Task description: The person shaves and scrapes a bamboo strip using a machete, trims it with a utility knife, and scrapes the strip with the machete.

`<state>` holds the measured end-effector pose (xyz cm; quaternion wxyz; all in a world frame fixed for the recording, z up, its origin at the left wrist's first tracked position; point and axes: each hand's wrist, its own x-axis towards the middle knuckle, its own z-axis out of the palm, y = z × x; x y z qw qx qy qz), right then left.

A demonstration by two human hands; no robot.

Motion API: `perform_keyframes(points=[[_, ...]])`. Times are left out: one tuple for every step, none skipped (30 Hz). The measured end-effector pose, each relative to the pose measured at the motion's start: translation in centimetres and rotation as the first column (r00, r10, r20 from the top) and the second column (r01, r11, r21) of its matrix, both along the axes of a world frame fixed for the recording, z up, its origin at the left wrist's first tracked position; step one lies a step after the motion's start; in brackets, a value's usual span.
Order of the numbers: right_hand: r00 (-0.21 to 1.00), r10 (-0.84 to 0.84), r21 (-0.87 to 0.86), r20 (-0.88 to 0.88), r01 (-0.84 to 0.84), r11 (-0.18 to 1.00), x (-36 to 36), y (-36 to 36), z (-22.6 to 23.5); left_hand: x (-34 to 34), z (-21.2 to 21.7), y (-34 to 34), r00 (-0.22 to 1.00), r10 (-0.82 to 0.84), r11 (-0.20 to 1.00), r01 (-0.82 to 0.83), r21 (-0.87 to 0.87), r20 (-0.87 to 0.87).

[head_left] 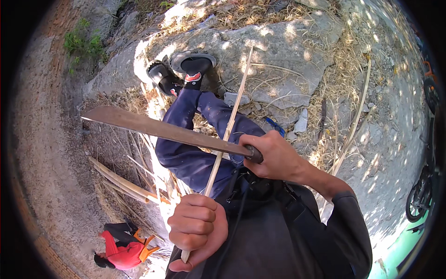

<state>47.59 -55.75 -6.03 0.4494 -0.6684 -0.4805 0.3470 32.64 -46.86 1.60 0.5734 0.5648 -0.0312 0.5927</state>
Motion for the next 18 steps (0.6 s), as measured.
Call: perform_keyframes(points=[[0.999, 0.042, 0.033, -0.026, -0.041, 0.999, -0.1, -0.1, 0.3, 0.0, -0.1, -0.1, 1.000, 0.000, 1.000, 0.000, 0.000, -0.002], [0.999, 0.039, 0.033, -0.027, -0.038, 0.999, 0.0, -0.1, -0.2, 0.1, -0.1, -0.2, 1.000, -0.015, 1.000, 0.015, 0.008, 0.004], [1.000, -0.010, 0.031, -0.027, 0.010, 0.999, 0.2, 0.1, -1.3, 0.1, -0.2, -0.3, 0.999, -0.030, 0.999, 0.030, 0.018, 0.010], [0.998, -0.058, 0.029, -0.026, 0.058, 0.998, 0.4, 0.1, -2.2, 0.1, -0.2, -0.3, 0.999, -0.034, 0.999, 0.034, 0.019, 0.008], [0.998, -0.060, 0.030, -0.026, 0.061, 0.998, 0.5, 0.2, -2.9, 0.0, -0.4, -0.2, 1.000, -0.023, 1.000, 0.023, 0.017, 0.003], [0.991, -0.120, 0.014, -0.055, 0.121, 0.993, 0.6, 0.3, -3.4, -0.1, -0.5, -0.1, 1.000, -0.012, 1.000, 0.012, 0.015, -0.002], [0.980, -0.179, -0.003, -0.083, 0.179, 0.984, 0.7, 0.3, -3.8, -0.1, -0.5, 0.0, 1.000, -0.014, 1.000, 0.014, 0.015, -0.002], [0.981, -0.176, -0.004, -0.086, 0.176, 0.984, 0.6, 0.2, -3.3, -0.2, -0.5, 0.0, 1.000, -0.021, 0.999, 0.021, 0.038, -0.001], [0.987, -0.141, 0.008, -0.081, 0.142, 0.990, 0.4, 0.0, -2.5, -0.3, -0.5, 0.0, 1.000, -0.028, 0.998, 0.028, 0.062, -0.001], [0.992, -0.105, 0.021, -0.075, 0.107, 0.994, 0.1, -0.2, -2.0, -0.1, -0.4, -0.2, 1.000, -0.024, 0.998, 0.024, 0.060, -0.005], [0.991, -0.105, 0.019, -0.077, 0.107, 0.994, -0.1, -0.2, -2.0, 0.3, -0.3, -0.3, 0.999, -0.031, 0.998, 0.030, 0.058, 0.011], [0.994, -0.075, 0.061, -0.084, 0.080, 0.995, -0.3, -0.2, -1.9, 0.6, -0.1, -0.4, 0.999, -0.037, 0.998, 0.035, 0.057, 0.028], [0.995, -0.043, 0.103, -0.089, 0.052, 0.993, -0.4, -0.2, -1.9, 0.5, -0.1, -0.4, 0.999, -0.035, 0.998, 0.034, 0.055, 0.026], [0.995, -0.042, 0.103, -0.089, 0.051, 0.993, -0.3, -0.3, -1.9, 0.5, -0.3, -0.4, 0.999, -0.025, 0.998, 0.023, 0.063, 0.027], [0.993, -0.072, 0.063, -0.093, 0.078, 0.995, -0.1, -0.4, -1.8, 0.5, -0.4, -0.3, 0.999, -0.014, 0.997, 0.011, 0.071, 0.029], [0.990, -0.101, 0.023, -0.096, 0.103, 0.994, 0.1, -0.5, -1.7, 0.5, -0.4, 0.0, 1.000, -0.011, 0.997, 0.009, 0.071, 0.029], [0.991, -0.091, 0.022, -0.101, 0.094, 0.995, 0.0, -0.6, -1.4, 0.2, -0.3, 0.2, 0.993, -0.120, 0.987, 0.122, 0.106, -0.022], [0.991, -0.039, 0.045, -0.128, 0.045, 0.998, -0.1, -0.9, -1.2, 0.0, -0.1, 0.4, 0.971, -0.225, 0.963, 0.233, 0.134, -0.077]])
